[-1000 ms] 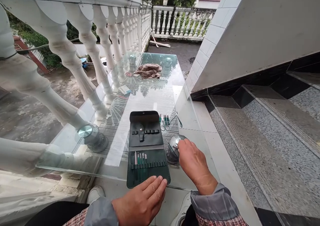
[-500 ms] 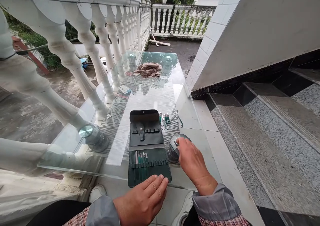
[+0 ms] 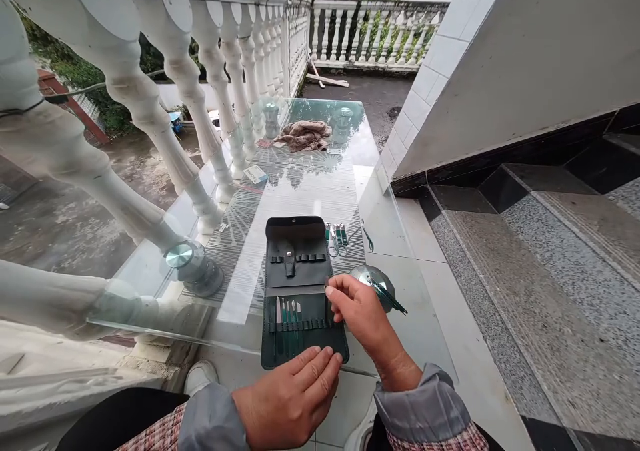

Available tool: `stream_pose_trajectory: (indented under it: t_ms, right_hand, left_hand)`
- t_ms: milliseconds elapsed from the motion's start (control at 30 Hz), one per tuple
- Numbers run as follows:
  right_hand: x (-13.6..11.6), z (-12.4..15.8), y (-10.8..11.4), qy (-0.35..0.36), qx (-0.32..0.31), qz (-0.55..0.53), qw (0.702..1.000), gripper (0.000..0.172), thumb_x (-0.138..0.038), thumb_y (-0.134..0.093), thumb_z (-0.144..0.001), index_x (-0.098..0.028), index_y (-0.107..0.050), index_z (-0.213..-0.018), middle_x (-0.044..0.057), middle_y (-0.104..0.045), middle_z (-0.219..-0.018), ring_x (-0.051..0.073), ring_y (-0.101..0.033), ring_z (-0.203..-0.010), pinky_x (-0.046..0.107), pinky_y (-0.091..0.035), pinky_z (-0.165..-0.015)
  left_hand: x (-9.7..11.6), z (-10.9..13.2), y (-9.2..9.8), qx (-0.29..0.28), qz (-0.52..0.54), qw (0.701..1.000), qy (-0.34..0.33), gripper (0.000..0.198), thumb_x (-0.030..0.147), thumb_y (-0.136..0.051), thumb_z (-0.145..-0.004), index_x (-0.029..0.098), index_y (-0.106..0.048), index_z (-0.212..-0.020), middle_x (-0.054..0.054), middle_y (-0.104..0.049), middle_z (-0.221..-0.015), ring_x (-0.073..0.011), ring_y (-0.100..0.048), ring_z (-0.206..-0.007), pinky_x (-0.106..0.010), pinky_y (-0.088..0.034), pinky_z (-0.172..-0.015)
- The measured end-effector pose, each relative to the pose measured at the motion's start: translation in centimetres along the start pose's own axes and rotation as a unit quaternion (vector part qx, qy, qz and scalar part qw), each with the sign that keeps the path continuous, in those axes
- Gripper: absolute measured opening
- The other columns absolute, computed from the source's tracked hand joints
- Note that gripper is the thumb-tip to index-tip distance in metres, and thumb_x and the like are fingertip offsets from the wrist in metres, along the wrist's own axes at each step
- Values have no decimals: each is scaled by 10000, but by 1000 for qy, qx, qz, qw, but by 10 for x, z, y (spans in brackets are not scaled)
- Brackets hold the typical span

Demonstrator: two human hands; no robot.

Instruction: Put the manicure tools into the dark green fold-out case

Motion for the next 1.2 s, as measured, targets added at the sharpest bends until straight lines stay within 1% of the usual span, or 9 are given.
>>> stream_pose_trajectory:
  t_ms: [267, 467, 733, 900, 967, 1100, 1200]
  right_hand:
    - [11, -12, -10, 1, 15, 22, 1000, 234, -380, -568, -675, -166, -556, -770, -39, -508, -589, 81, -478, -474, 222, -422, -443]
    - [7, -15, -11, -21, 42, 30, 998, 180, -322, -560, -660, -165, -562, -747, -53, -497, -526, 66, -445, -416, 195, -391, -387]
    - [9, -18, -18, -65, -2, 45, 997, 108, -269, -548, -651, -175, -538, -703, -60, -506, -522, 48, -406, -362, 168, -331, -307]
    - [10, -23, -18, -69, -20, 95, 993, 83, -246, -537, -641, -173, -552, -677, -45, -516, -542, 56, -414, -370, 177, -326, -306]
    - [8, -24, -18, -50, -25, 129, 990, 83, -248, -528, -642, -179, -564, -672, -41, -522, -558, 65, -425, -396, 186, -330, -338]
    - [-5, -24, -17, 36, -32, 211, 976, 114, -261, -526, -650, -182, -558, -573, -16, -563, -574, 97, -478, -528, 208, -363, -475]
    - [-8, -21, -18, 61, -46, 263, 962, 150, -271, -523, -657, -187, -561, -539, -14, -570, -553, 112, -477, -554, 222, -348, -508]
  left_hand:
    - [0, 1, 1, -6, 4, 1000, 5, 326, 201, -388, -900, 45, -602, -1090, -177, -571, -1199, -262, -546, -1100, -384, -434, -949]
    - [0, 1, 1, -8, 4, 1000, 6, 332, 208, -384, -905, 46, -601, -1096, -176, -571, -1200, -261, -543, -1106, -379, -437, -943]
    - [-1, 1, 2, -8, 6, 1000, 8, 327, 203, -384, -902, 48, -603, -1090, -175, -575, -1196, -258, -545, -1105, -370, -445, -933]
    - [-1, 1, -1, -21, 6, 1000, 10, 336, 206, -368, -910, 53, -587, -1113, -178, -561, -1217, -243, -541, -1114, -367, -437, -946]
    - [-1, 2, -3, -27, 8, 1000, 7, 342, 208, -364, -912, 50, -579, -1125, -179, -554, -1226, -243, -534, -1124, -367, -431, -955]
    - [0, 3, -4, -27, 12, 1000, 5, 341, 204, -371, -908, 44, -575, -1130, -180, -546, -1235, -250, -523, -1138, -369, -425, -963]
    - [1, 4, -5, -29, 16, 999, 5, 338, 200, -372, -907, 45, -575, -1128, -183, -536, -1247, -251, -516, -1145, -373, -420, -970]
Point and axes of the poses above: each hand's wrist, its own z-axis away from the middle knuckle, its own y-axis out of the back of the hand, x = y × z, the point moved 7 cm from there along -z, towards the middle knuckle
